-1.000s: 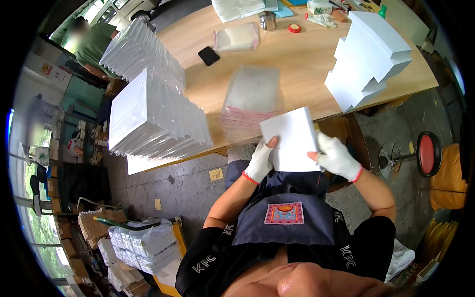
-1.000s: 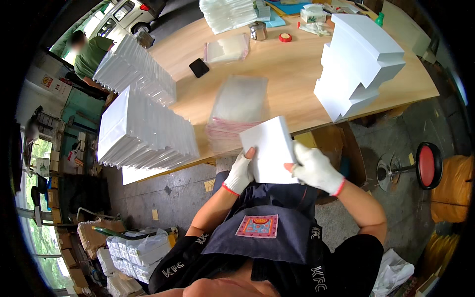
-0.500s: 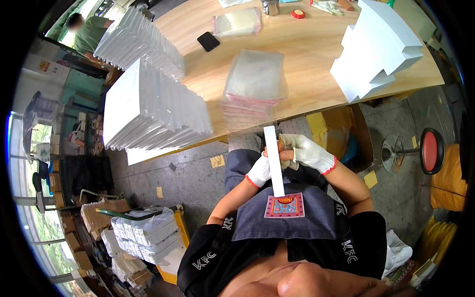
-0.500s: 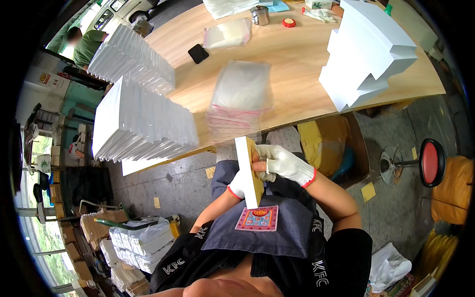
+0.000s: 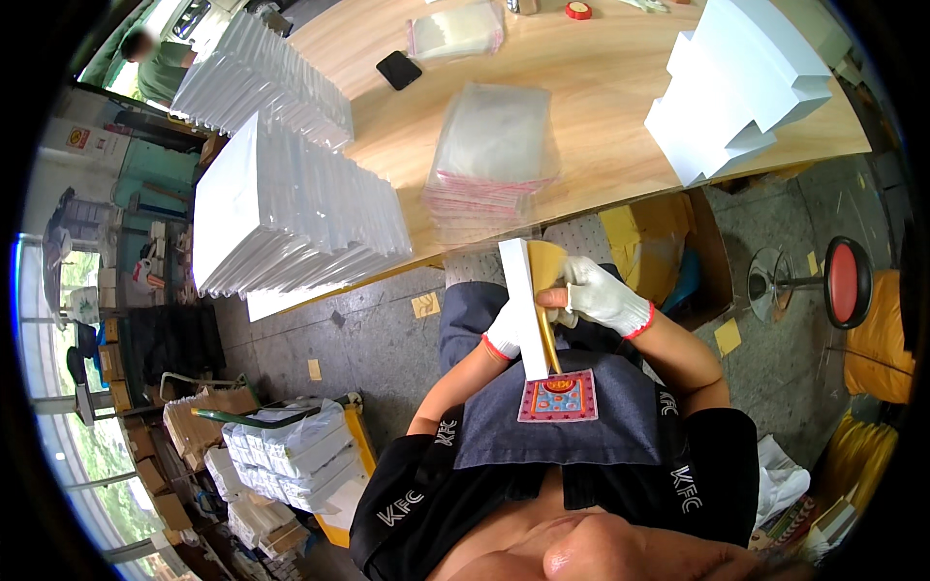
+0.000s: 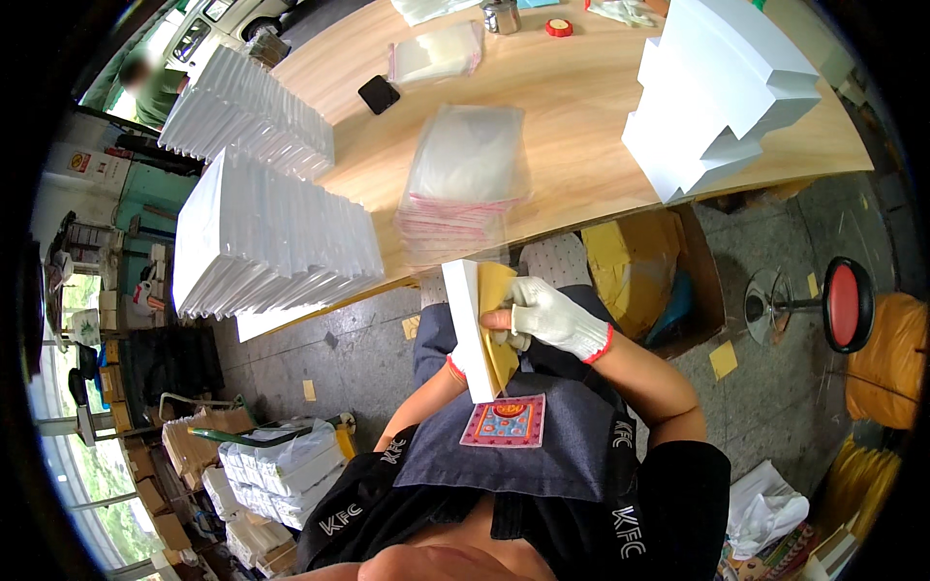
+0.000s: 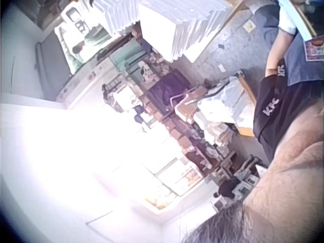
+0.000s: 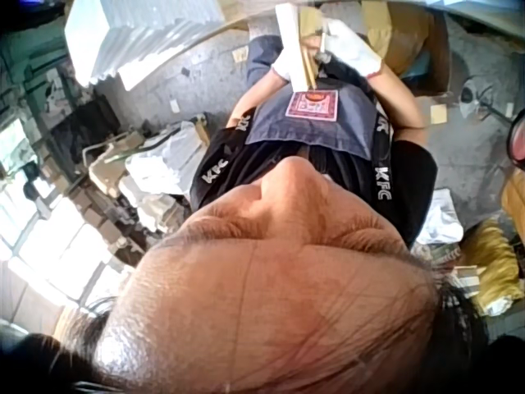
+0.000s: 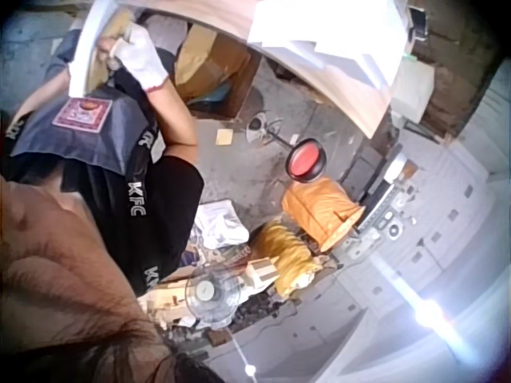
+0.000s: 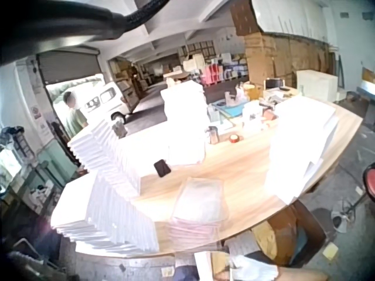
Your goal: The person repeatedly picks white boxes and inserts them into clear plastic bags at a table. They then place the bagged boxes into a stack on the right side of the table. The process is repeated continuously throughout the clip.
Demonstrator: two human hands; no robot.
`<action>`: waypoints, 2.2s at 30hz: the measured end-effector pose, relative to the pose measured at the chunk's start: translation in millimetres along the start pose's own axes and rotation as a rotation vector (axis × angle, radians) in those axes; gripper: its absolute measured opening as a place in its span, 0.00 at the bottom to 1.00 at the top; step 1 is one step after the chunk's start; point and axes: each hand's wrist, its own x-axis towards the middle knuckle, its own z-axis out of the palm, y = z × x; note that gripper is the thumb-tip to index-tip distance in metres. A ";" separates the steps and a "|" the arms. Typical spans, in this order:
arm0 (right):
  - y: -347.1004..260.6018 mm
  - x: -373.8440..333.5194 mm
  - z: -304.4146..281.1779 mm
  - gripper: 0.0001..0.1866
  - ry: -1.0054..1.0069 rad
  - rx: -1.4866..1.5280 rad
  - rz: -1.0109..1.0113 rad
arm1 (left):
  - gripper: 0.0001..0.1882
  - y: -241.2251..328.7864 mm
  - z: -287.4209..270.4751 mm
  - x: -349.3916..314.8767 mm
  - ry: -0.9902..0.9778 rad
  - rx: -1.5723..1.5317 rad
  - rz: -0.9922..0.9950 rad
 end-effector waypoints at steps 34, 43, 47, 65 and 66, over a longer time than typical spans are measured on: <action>58.3 -14.0 -105.5 0.29 0.482 0.217 -0.173 | 0.17 176.7 34.5 116.8 0.477 2.639 0.371; 61.6 11.5 -94.6 0.26 0.456 0.321 -0.187 | 0.10 183.5 18.1 104.9 0.446 2.335 0.706; 69.2 13.3 -84.1 0.21 0.434 0.370 -0.082 | 0.07 154.5 13.5 84.6 0.383 2.201 0.812; 90.5 24.9 -100.4 0.18 0.560 0.474 -0.257 | 0.05 129.9 4.8 69.9 0.593 1.986 0.912; 89.5 24.3 -102.2 0.18 0.539 0.465 -0.249 | 0.05 131.0 6.2 70.0 0.596 1.947 0.901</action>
